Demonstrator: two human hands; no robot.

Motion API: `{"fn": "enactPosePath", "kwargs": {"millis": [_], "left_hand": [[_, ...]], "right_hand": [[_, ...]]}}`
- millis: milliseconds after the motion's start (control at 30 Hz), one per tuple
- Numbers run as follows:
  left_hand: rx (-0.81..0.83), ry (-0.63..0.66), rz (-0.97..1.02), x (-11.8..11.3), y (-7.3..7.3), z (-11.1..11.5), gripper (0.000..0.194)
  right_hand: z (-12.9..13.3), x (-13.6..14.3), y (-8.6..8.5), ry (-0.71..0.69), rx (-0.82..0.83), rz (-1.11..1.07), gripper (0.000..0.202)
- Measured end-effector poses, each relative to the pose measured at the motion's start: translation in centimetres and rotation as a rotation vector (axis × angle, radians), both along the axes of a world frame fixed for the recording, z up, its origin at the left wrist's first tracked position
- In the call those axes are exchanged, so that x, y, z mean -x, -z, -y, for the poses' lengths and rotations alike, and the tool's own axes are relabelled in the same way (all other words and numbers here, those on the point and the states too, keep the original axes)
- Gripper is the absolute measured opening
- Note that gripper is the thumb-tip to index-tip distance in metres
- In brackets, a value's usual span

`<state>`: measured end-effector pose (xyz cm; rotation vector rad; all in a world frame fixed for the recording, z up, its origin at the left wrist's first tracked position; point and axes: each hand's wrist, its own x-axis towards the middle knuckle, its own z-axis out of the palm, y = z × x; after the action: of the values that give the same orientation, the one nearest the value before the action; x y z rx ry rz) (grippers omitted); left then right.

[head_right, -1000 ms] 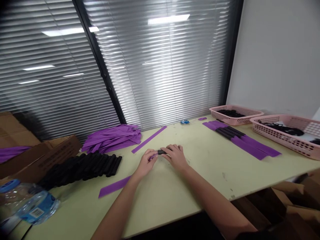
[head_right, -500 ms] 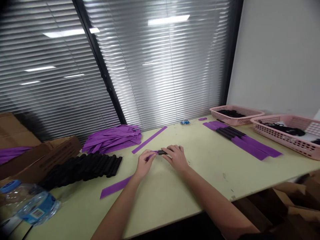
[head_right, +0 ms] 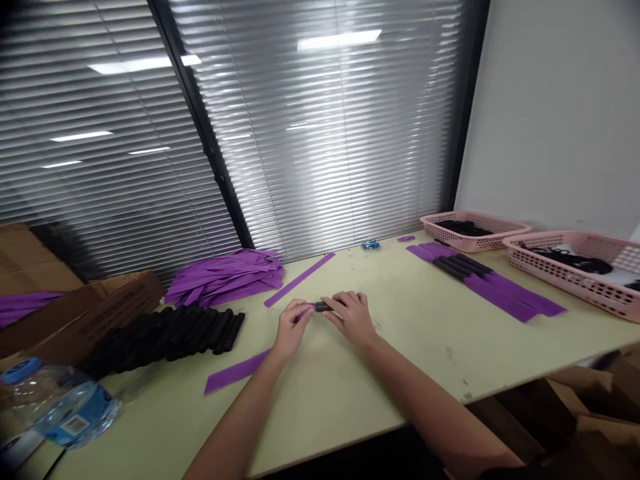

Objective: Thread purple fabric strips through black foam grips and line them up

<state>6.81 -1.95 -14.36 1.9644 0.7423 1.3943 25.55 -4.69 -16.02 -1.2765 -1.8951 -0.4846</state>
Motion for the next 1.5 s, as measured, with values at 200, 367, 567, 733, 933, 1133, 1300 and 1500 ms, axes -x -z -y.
{"fn": "enactPosePath", "kwargs": {"millis": [200, 367, 567, 733, 933, 1133, 1300, 1500], "left_hand": [[0.058, 0.02, 0.005, -0.1, 0.0, 0.1, 0.025], [0.088, 0.041, 0.01, -0.1, -0.1, 0.5, 0.026], [0.118, 0.026, 0.018, -0.2, -0.2, 0.6, 0.031], [0.142, 0.003, -0.003, -0.2, 0.1, 0.6, 0.033], [0.169, -0.002, 0.025, -0.2, 1.1, 0.2, 0.033], [0.157, -0.013, 0.058, -0.4, 1.1, 0.3, 0.039], [0.159, 0.004, 0.101, -0.5, 0.8, 0.7, 0.043], [0.144, -0.038, 0.227, -1.5, 0.0, 0.3, 0.045]], "right_hand": [[0.2, 0.0, -0.1, 0.002, 0.004, 0.019, 0.031], [0.3, 0.0, -0.3, -0.017, -0.016, 0.033, 0.031], [0.0, -0.2, 0.1, -0.062, -0.072, 0.015, 0.03], [-0.5, -0.5, 0.7, -0.059, -0.046, 0.07, 0.031], [-1.7, -1.0, 1.7, -0.057, -0.117, 0.136, 0.034], [-2.7, -1.4, 2.1, -0.095, -0.186, 0.155, 0.039], [-2.5, -1.2, 1.4, -0.104, -0.203, 0.176, 0.037], [-2.7, -0.2, -2.0, -0.1, -0.186, 0.189, 0.032]]}}
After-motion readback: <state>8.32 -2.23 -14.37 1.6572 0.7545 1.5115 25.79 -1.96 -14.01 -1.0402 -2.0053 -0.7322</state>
